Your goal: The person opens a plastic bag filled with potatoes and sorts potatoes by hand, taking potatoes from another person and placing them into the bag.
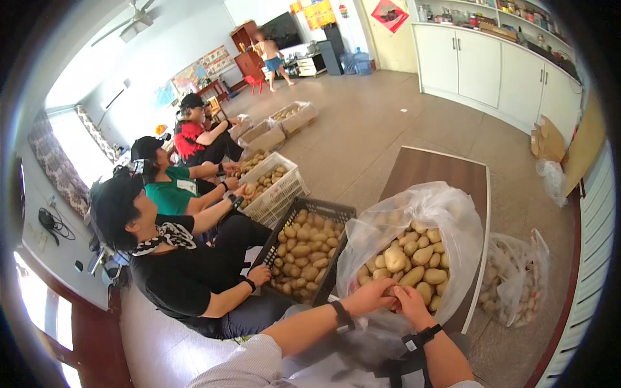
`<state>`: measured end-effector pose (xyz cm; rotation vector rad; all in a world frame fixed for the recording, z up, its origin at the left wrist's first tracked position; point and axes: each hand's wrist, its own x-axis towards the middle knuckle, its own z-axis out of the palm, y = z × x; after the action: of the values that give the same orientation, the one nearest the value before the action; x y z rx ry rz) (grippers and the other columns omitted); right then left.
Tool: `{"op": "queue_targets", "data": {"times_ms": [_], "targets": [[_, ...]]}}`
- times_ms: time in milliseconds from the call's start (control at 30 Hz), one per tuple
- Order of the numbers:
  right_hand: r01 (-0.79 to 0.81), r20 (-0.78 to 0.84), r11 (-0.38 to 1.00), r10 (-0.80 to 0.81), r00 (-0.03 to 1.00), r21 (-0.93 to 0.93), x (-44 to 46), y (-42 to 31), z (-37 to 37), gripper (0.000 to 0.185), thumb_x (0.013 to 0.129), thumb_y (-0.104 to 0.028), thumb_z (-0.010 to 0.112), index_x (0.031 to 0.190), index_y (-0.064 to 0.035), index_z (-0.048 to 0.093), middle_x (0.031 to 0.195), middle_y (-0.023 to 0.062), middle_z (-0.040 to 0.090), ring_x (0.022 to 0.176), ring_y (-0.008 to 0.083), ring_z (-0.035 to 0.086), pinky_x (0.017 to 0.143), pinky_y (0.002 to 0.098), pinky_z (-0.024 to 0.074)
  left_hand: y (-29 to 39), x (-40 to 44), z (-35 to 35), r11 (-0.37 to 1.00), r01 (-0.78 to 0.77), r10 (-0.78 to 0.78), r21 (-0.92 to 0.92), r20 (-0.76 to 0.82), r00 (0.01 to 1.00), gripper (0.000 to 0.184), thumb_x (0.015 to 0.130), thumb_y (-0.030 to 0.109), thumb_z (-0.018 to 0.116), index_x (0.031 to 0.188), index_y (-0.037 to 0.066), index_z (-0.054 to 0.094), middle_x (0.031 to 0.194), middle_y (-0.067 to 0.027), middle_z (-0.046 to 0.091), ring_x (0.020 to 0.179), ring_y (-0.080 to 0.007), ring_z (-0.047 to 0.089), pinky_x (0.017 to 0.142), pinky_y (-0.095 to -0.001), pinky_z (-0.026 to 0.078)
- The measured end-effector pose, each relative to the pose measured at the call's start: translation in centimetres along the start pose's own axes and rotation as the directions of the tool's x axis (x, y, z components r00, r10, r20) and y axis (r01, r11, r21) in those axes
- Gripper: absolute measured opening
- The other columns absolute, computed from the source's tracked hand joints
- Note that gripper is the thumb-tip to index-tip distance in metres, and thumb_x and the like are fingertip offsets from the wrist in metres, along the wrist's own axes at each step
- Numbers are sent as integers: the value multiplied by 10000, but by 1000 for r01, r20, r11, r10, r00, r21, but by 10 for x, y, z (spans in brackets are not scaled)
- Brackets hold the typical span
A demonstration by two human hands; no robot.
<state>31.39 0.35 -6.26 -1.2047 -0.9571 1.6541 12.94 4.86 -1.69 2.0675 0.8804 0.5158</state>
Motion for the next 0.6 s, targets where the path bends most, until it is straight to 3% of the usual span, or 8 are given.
{"op": "queue_targets", "data": {"times_ms": [167,333,400,600], "targets": [[17,-73,998,-20,997,-54,0,1,3,325,1008,-365,485,913,-80,611,720,8,607,592,92,562,532,246,454,0,-1,1,1000,9,-9,-9,2,1000,404,878,244,674,1183,10,549,1078,-220,623,1032,-364,603,871,-407,470],[105,-102,984,-120,988,-142,4,15,-3,353,1012,-348,467,861,-57,598,716,19,604,585,118,563,530,263,455,-17,2,6,983,186,-184,8,-104,977,466,912,322,650,1223,-6,537,1050,-241,646,990,-381,628,827,-420,491],[166,-120,909,-227,966,-383,3,17,-5,349,1001,-315,491,839,-21,586,696,43,603,572,140,573,524,287,458,-21,3,6,984,181,-179,-1,-141,974,472,909,333,654,1218,-5,543,1014,-233,655,955,-365,641,803,-414,498],[202,-142,780,-347,927,-592,5,26,-7,259,958,-239,567,888,8,605,657,78,601,530,160,594,523,311,466,-14,1,-1,975,209,-220,-81,-161,962,480,889,371,658,1146,-22,556,947,-241,656,905,-373,643,774,-419,499]]}}
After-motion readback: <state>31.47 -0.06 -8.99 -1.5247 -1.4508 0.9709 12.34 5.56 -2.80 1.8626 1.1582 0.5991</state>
